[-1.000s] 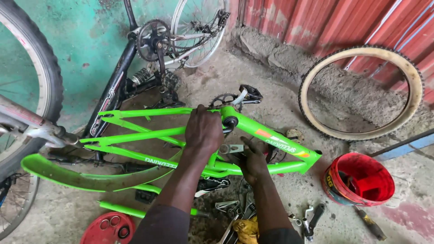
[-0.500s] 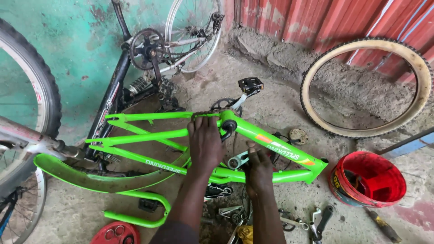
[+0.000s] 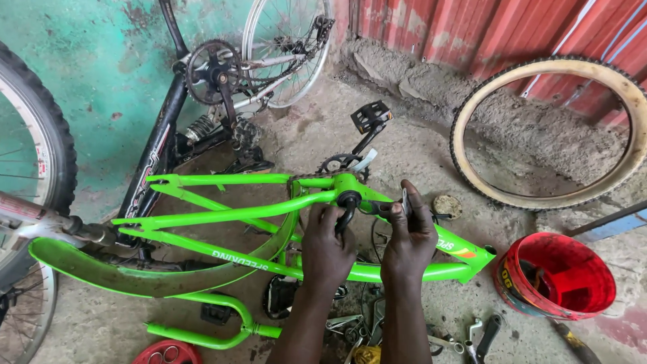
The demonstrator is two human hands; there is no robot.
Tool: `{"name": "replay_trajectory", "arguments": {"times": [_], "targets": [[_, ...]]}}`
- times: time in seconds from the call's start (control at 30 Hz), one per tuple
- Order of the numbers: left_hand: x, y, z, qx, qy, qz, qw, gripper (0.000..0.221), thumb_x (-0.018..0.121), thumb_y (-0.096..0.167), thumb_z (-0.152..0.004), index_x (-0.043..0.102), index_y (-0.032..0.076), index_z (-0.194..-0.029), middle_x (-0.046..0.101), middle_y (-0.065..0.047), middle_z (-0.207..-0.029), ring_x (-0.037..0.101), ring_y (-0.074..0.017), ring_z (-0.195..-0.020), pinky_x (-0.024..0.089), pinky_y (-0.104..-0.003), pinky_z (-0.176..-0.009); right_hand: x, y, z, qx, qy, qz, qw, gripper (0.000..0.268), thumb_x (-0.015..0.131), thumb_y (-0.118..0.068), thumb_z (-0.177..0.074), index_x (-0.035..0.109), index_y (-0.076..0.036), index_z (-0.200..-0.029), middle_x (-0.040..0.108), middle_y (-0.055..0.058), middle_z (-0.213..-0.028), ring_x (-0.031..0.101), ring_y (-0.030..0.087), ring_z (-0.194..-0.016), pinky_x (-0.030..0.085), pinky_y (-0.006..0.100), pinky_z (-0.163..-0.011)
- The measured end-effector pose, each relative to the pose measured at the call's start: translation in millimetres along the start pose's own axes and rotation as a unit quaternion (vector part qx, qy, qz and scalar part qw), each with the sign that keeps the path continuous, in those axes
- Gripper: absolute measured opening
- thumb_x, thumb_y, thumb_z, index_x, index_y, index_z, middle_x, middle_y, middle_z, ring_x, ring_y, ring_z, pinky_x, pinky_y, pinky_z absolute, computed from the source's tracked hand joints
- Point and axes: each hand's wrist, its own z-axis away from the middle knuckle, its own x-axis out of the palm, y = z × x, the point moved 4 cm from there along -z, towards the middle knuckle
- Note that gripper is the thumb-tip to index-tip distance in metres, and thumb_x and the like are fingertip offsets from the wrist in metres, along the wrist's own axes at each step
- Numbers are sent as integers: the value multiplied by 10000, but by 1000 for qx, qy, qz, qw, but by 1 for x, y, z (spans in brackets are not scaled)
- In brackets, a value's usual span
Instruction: The person is removing the bottom bracket from a bicycle frame using an adjustable wrench and their hands.
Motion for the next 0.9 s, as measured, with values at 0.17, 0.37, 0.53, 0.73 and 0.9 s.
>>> {"name": "replay_trajectory", "arguments": {"times": [0.17, 0.37, 0.53, 0.73, 0.9], "targets": [[-5, 8, -5, -23, -36, 146, 988, 318, 626, 121, -976, 524, 103, -1277, 650, -135, -849, 717, -355, -670, 581, -467, -473, -1, 3, 0, -15, -75, 35, 997, 444, 558, 57, -1011, 503, 13, -1450, 602, 138, -912, 712, 238, -814, 640, 393, -759], [-5, 7, -5, -23, -21, 225, 974, 325, 555, 136, -1030, 549, 77, -1349, 633, -142, -821, 650, -288, -594, 524, -403, -487, -5, 26, 5, 51, -106, 14, 993, 391, 585, 36, -1000, 493, 10, -1379, 627, 141, -871, 658, 186, -722, 613, 310, -647], [0, 0, -3, -39, -17, 242, 969, 328, 570, 126, -1017, 557, 87, -1342, 653, -150, -827, 675, -311, -623, 557, -410, -501, 4, 25, 10, 58, -107, 36, 992, 395, 574, 9, -1015, 486, -17, -1400, 662, 122, -865, 650, 154, -740, 595, 275, -666], [1, 2, -2, -50, -7, 246, 968, 379, 564, 90, -1023, 497, 79, -1396, 657, -181, -854, 684, -345, -655, 561, -441, -520, 14, 25, 12, 53, -93, 75, 991, 368, 638, -23, -994, 557, -8, -1352, 730, 138, -846, 665, 140, -726, 565, 254, -653], [4, -1, -1, -54, -4, 256, 965, 356, 571, 99, -1029, 532, 74, -1383, 644, -159, -833, 659, -301, -648, 538, -415, -529, 11, 37, 11, 55, -79, 85, 992, 331, 649, -43, -997, 629, -41, -1327, 748, 134, -876, 696, 142, -826, 558, 251, -719]]}}
